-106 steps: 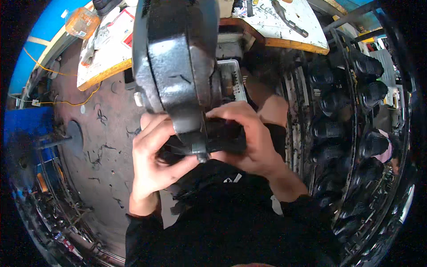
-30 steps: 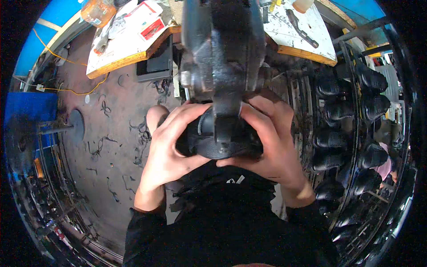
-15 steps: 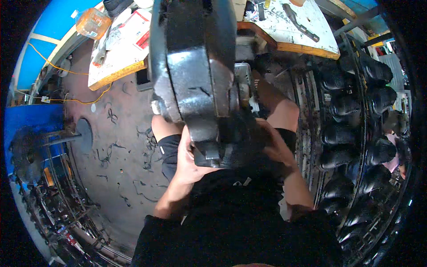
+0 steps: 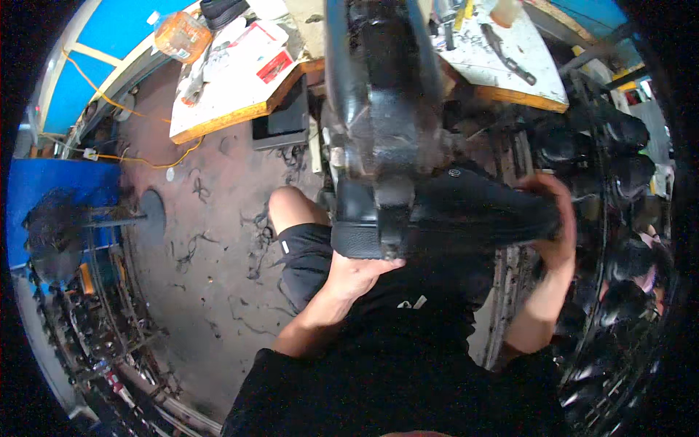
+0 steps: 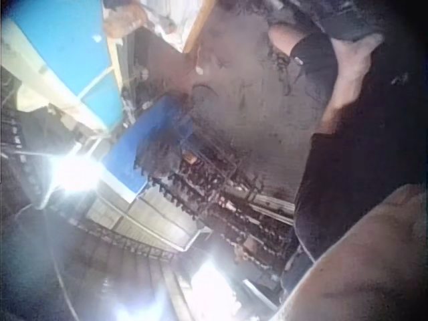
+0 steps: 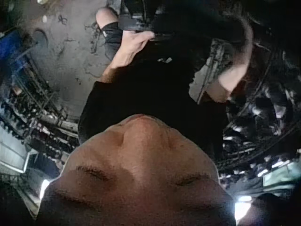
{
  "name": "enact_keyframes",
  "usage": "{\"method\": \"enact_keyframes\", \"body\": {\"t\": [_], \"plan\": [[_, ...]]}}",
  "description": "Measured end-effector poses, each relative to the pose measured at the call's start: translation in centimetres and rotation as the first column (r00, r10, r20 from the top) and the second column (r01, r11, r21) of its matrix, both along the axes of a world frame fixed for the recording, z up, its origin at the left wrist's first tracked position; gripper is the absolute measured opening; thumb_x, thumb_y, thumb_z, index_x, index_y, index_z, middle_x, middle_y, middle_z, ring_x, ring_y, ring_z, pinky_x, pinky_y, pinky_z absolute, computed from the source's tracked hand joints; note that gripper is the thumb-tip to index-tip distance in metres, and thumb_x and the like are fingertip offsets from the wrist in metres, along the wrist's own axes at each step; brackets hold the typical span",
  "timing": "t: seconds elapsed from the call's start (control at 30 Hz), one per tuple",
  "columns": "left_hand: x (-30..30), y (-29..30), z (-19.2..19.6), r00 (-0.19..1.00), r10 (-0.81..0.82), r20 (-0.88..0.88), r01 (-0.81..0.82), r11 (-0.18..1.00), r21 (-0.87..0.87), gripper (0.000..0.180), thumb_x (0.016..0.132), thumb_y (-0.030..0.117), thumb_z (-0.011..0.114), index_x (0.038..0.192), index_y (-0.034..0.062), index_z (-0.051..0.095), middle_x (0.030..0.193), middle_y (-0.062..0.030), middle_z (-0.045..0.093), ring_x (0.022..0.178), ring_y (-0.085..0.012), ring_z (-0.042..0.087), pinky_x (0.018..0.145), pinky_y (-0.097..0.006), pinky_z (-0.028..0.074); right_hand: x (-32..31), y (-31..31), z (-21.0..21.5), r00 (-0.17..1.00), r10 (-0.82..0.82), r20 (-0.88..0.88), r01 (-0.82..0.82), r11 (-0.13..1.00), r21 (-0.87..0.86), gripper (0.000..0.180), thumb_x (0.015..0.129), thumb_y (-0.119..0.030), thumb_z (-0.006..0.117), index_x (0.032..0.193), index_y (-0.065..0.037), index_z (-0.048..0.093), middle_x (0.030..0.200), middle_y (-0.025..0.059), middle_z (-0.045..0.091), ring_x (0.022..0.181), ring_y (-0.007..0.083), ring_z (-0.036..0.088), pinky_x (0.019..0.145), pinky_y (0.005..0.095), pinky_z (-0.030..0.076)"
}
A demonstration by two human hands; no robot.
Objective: Apply polish and buff the sides of leather shoes using a rotary machine.
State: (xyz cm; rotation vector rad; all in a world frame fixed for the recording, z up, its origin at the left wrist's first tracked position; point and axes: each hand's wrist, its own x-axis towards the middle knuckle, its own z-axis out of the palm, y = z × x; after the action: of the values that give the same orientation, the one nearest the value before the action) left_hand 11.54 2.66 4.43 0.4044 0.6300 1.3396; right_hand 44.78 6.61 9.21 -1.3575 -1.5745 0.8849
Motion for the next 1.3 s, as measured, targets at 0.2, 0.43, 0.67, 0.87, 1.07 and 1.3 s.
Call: {"method": "enact_keyframes", "body": {"t": [0.2,0.43,0.67,0.87,1.07,1.3], "plan": [[0.3,3.1,-0.8,0.677,-0.312,-0.667,0.456,0.889,0.047,0.018,0.09,0.001,0.067,0.107,-0.002,0.069,0.1,-0.007,0.073,0.088,-0.0152,0.067,0.079,-0.03,0.054,2.6,-6.6,0.5,0.987,-0.156,0.042,0.142,0.962,0.233,0.048,0.077,-0.012,0.082,0.117,-0.005,0.056,0.118,0.0176,0.064,0.113,0.0292,0.062,0.098,0.043,0.049],[0.5,4.8,-13.1,0.049,0.136,-0.989,0.61,0.78,0.138,0.051,0.096,0.023,0.072,0.134,-0.0082,0.057,0.128,-0.0253,0.065,0.117,-0.0368,0.064,0.102,-0.041,0.049,3.1,-19.5,16.5,0.312,-0.933,-0.18,0.33,-0.071,0.941,0.062,0.079,0.001,0.082,0.131,-0.001,0.05,0.131,0.0195,0.062,0.118,0.0334,0.061,0.107,0.047,0.048],[0.2,3.0,-18.8,0.209,-0.135,-0.969,0.695,0.717,0.05,0.05,0.093,0.024,0.074,0.133,-0.0032,0.061,0.127,-0.0247,0.067,0.121,-0.0391,0.063,0.104,-0.042,0.048,9.6,-8.6,24.0,-0.327,-0.741,0.586,0.253,0.529,0.81,0.058,0.076,-0.012,0.083,0.131,-0.014,0.064,0.128,0.0143,0.064,0.12,0.035,0.058,0.103,0.0465,0.045],[-0.6,3.1,-19.1,0.205,-0.164,-0.965,0.698,0.715,0.027,0.045,0.092,0.019,0.074,0.13,-0.0028,0.063,0.123,-0.0229,0.069,0.118,-0.0353,0.066,0.101,-0.039,0.05,12.8,-15.8,25.8,-0.407,-0.682,0.608,0.3,0.529,0.794,0.09,0.072,-0.044,0.088,0.145,-0.006,0.05,0.14,0.0219,0.058,0.127,0.043,0.056,0.105,0.0494,0.048],[0.0,3.5,-20.0,0.235,-0.209,-0.949,0.698,0.716,0.016,0.044,0.091,0.016,0.075,0.13,-0.0033,0.063,0.124,-0.0219,0.069,0.114,-0.0328,0.068,0.1,-0.038,0.051,14.0,-24.3,25.7,-0.312,-0.561,0.767,0.501,0.589,0.634,0.074,0.075,-0.019,0.085,0.142,-0.007,0.055,0.126,0.019,0.064,0.119,0.0393,0.058,0.105,0.0458,0.046],[3.5,2.8,-12.9,0.346,-0.307,-0.887,0.771,0.632,0.082,0.048,0.091,0.005,0.073,0.136,-0.0027,0.058,0.127,-0.0161,0.069,0.113,-0.0242,0.068,0.099,-0.035,0.053,3.1,-23.5,21.5,-0.119,-0.751,0.649,0.043,0.649,0.759,0.046,0.077,-0.013,0.076,0.122,-0.014,0.068,0.115,0.0105,0.068,0.106,0.0298,0.061,0.086,0.0422,0.049]]}}
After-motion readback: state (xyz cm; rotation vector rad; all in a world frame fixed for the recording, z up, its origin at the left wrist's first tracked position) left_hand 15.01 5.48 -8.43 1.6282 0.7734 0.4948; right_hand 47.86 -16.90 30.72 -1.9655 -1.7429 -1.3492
